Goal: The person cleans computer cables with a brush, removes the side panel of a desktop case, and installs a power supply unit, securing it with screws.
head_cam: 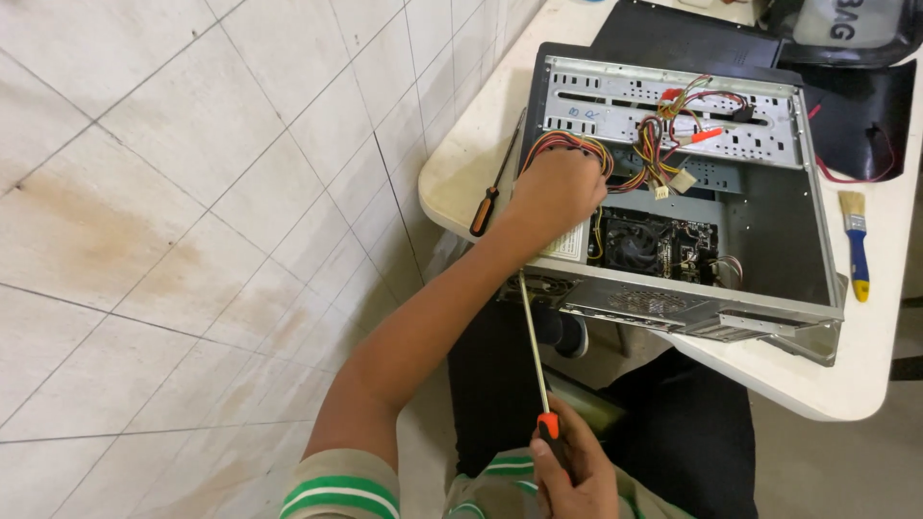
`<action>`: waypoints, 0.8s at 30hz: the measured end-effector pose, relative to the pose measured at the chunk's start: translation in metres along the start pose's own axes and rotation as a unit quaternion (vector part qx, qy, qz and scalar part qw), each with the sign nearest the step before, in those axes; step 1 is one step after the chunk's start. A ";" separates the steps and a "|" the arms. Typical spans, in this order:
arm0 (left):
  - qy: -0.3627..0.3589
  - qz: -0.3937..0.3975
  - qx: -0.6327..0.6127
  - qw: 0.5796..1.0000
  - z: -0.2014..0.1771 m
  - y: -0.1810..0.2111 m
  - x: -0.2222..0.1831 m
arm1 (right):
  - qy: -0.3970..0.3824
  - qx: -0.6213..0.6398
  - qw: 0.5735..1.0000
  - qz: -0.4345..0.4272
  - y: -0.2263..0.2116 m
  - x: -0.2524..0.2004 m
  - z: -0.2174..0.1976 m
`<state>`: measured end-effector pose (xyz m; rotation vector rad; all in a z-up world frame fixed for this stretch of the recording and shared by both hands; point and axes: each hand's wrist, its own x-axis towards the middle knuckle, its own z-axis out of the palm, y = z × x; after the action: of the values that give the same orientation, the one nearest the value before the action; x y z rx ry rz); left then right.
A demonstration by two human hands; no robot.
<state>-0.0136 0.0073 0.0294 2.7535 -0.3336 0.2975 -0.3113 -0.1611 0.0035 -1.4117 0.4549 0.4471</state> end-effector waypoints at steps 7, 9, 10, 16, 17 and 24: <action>0.048 0.013 0.003 0.999 0.013 -0.006 0.004 | -0.017 -0.378 0.923 -0.066 -0.035 -0.011 -0.003; 0.048 0.008 -0.012 0.999 0.013 -0.005 0.004 | -0.017 -0.354 0.933 -0.058 -0.036 -0.017 0.003; 0.048 0.002 -0.024 0.999 0.012 -0.006 0.003 | -0.018 -0.328 0.943 -0.050 -0.036 -0.020 0.007; -0.004 -0.027 0.021 0.999 0.007 -0.001 0.004 | 0.023 -0.517 0.816 -0.258 -0.030 -0.002 -0.008; -0.004 -0.030 0.019 0.999 0.007 0.000 0.005 | 0.021 -0.520 0.815 -0.257 -0.027 0.000 -0.012; -0.033 -0.030 0.044 0.998 0.001 -0.001 0.006 | 0.033 -0.648 0.727 -0.224 -0.026 0.005 -0.021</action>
<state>-0.0071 0.0066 0.0302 2.8583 -0.2587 0.2102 -0.2935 -0.1843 0.0196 -2.8205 -0.2894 0.2843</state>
